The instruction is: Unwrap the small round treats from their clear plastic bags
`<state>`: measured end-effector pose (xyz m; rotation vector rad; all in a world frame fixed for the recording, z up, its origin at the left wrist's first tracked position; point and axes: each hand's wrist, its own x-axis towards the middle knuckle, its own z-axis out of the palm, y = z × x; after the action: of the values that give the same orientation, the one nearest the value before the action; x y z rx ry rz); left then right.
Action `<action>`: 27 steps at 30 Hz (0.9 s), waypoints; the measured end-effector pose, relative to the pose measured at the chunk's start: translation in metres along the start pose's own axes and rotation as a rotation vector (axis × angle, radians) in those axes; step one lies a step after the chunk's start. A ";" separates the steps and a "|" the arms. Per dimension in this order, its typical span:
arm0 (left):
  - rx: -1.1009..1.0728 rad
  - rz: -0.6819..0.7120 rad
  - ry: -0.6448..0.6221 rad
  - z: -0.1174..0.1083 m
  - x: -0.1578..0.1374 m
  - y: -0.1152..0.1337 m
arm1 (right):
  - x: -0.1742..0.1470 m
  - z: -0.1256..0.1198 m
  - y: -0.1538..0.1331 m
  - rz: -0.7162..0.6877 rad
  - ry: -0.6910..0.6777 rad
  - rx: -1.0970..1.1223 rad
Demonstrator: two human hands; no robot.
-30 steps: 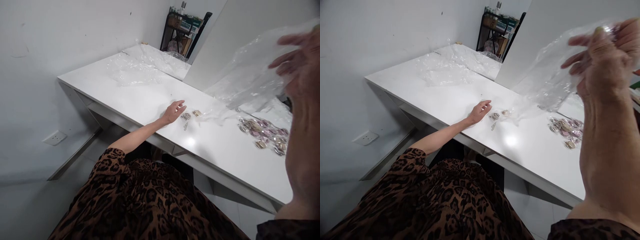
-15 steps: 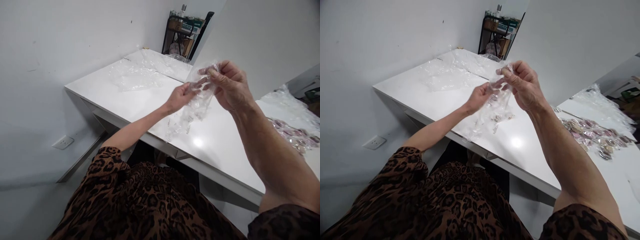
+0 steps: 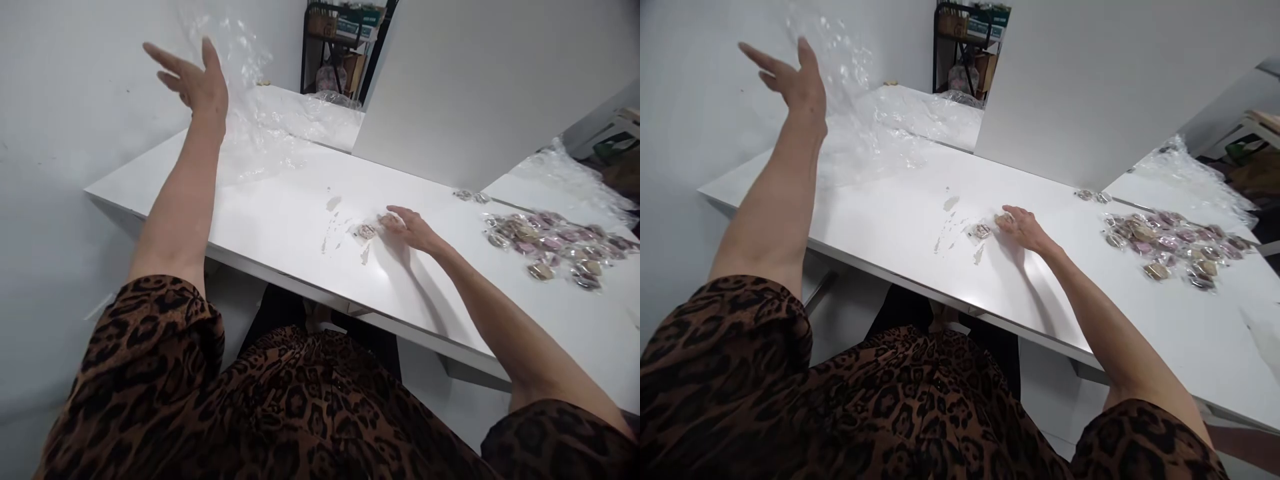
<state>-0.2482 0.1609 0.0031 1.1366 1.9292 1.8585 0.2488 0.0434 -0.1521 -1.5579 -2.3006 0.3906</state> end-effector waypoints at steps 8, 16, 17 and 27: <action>0.147 0.397 -0.622 0.036 -0.192 -0.048 | -0.018 0.012 -0.001 -0.218 -0.039 -0.173; 0.509 0.667 -1.285 0.077 -0.315 -0.016 | -0.030 0.017 0.001 -0.097 0.133 -0.062; 0.535 0.676 -1.276 0.083 -0.316 -0.014 | -0.031 0.018 0.001 -0.084 0.164 -0.012; 0.456 0.661 -1.041 0.118 -0.334 -0.034 | -0.017 0.033 -0.026 0.127 0.386 0.565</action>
<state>0.0402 0.0330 -0.1622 2.4388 1.3946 0.6106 0.2189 0.0173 -0.1737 -1.3448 -1.6204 0.6406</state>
